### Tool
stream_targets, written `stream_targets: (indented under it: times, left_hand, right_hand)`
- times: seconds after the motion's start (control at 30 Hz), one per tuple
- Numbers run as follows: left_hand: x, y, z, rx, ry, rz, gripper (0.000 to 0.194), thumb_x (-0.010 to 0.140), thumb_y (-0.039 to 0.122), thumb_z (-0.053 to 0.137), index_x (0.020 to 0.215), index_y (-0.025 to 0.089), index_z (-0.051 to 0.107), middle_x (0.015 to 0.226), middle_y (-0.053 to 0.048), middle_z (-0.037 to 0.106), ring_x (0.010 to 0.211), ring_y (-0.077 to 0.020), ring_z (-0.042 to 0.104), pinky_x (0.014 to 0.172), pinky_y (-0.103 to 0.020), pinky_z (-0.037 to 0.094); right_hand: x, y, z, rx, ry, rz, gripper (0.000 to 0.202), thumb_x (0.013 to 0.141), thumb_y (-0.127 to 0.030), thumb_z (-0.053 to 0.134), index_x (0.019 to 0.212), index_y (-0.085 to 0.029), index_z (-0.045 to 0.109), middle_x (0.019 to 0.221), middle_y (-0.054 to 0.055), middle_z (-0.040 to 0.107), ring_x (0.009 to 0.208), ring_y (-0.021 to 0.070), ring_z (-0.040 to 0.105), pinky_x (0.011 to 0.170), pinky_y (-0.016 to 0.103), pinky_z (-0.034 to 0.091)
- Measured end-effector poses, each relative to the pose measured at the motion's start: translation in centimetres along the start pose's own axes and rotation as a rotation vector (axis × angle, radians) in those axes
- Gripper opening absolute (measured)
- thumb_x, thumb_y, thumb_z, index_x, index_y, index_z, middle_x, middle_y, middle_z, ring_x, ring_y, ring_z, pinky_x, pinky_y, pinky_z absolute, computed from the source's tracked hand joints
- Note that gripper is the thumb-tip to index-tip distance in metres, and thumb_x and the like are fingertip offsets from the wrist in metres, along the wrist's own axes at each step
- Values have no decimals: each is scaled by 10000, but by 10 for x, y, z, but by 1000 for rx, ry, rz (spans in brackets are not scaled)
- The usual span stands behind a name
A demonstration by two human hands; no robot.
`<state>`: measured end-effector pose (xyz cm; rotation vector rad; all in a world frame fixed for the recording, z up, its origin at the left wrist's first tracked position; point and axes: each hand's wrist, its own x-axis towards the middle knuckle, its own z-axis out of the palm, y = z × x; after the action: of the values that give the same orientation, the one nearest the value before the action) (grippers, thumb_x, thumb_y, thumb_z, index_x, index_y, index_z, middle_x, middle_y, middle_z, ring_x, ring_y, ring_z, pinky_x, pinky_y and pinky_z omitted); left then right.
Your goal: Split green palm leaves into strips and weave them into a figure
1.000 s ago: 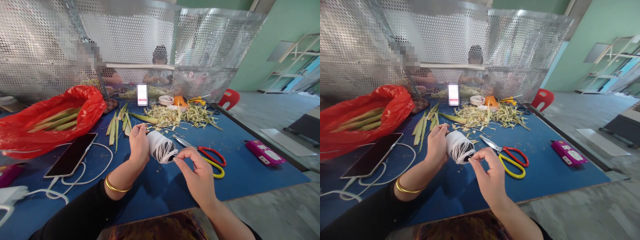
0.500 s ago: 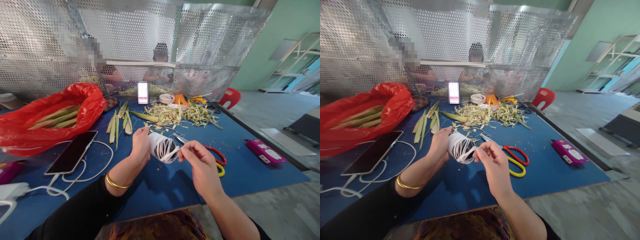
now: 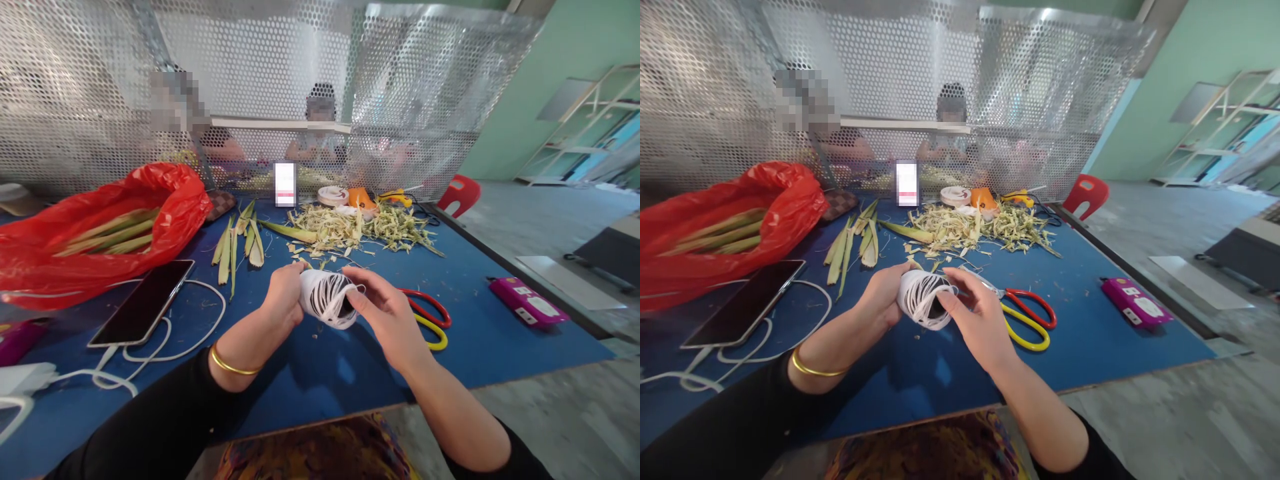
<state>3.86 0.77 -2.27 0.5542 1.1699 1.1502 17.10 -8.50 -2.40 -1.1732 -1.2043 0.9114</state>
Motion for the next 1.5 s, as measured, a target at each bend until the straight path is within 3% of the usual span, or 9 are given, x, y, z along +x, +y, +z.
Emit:
stream_targets:
  times: [0.2, 0.3, 0.4, 0.6, 0.77, 0.9, 1.17, 1.37, 1.5]
  left_hand:
    - [-7, 4, 2, 43, -96, -221, 223, 751, 167, 569, 533, 161, 525, 468, -20, 544, 399, -138, 520, 458, -297, 477]
    - [-12, 5, 3, 63, -171, -313, 194, 740, 158, 576, 546, 156, 562, 483, -38, 577, 438, -173, 554, 489, -344, 500]
    - [-17, 5, 4, 74, -229, -341, 164, 705, 156, 605, 543, 163, 585, 483, -43, 597, 450, -180, 553, 488, -346, 496]
    - [-16, 4, 3, 101, -113, -114, 90, 658, 155, 611, 569, 138, 617, 554, -62, 624, 492, -166, 559, 479, -281, 441]
    - [-19, -1, 2, 52, 6, 144, 46, 680, 170, 570, 641, 155, 588, 548, 29, 533, 485, -91, 460, 470, -214, 348]
    - [-24, -10, 2, 20, 13, 374, 88, 728, 250, 564, 708, 165, 572, 604, 41, 519, 541, -90, 451, 497, -207, 342]
    - [-18, -6, 1, 64, 60, 404, 126, 744, 292, 576, 738, 166, 584, 615, 34, 508, 527, -93, 437, 491, -215, 346]
    - [-15, -1, 0, 157, 71, 480, 113, 754, 282, 588, 728, 172, 592, 537, 59, 423, 475, -85, 366, 462, -220, 298]
    - [-13, 0, -2, 304, 104, 610, 131, 778, 300, 581, 737, 179, 607, 536, 54, 426, 489, -91, 366, 475, -224, 297]
  right_hand:
    - [9, -10, 0, 241, -205, 303, 346, 789, -441, 647, 1067, -237, 666, 972, 32, 694, 856, 185, 635, 682, 283, 532]
    - [10, -11, -2, 280, -306, 377, 336, 795, -466, 633, 1038, -236, 671, 936, 21, 695, 808, 162, 634, 662, 263, 537]
    - [9, -7, -2, 313, -320, 415, 341, 801, -494, 613, 983, -214, 680, 901, 32, 696, 767, 160, 631, 636, 262, 538]
    - [13, -14, 3, 517, -159, 539, 419, 826, -565, 510, 1029, -224, 644, 984, 63, 702, 794, 205, 657, 636, 344, 565]
    - [17, -22, 4, 663, -181, 681, 625, 825, -685, 358, 1128, -198, 606, 1032, 112, 696, 762, 220, 679, 641, 377, 556]
    - [14, -17, 7, 748, -190, 732, 730, 790, -744, 338, 1185, -179, 578, 1002, 135, 697, 773, 235, 683, 664, 384, 549]
    - [6, -12, 10, 730, -294, 709, 771, 808, -765, 255, 1222, -195, 567, 1157, 157, 648, 892, 251, 672, 635, 339, 536]
    - [-3, -1, 1, 514, -57, 513, 598, 851, -659, 397, 1198, -204, 571, 1214, 118, 623, 1020, 254, 621, 787, 394, 525]
    - [-6, 5, -9, 176, 155, 130, 442, 856, -542, 518, 1164, -237, 603, 1189, 88, 629, 1049, 244, 590, 871, 401, 481]
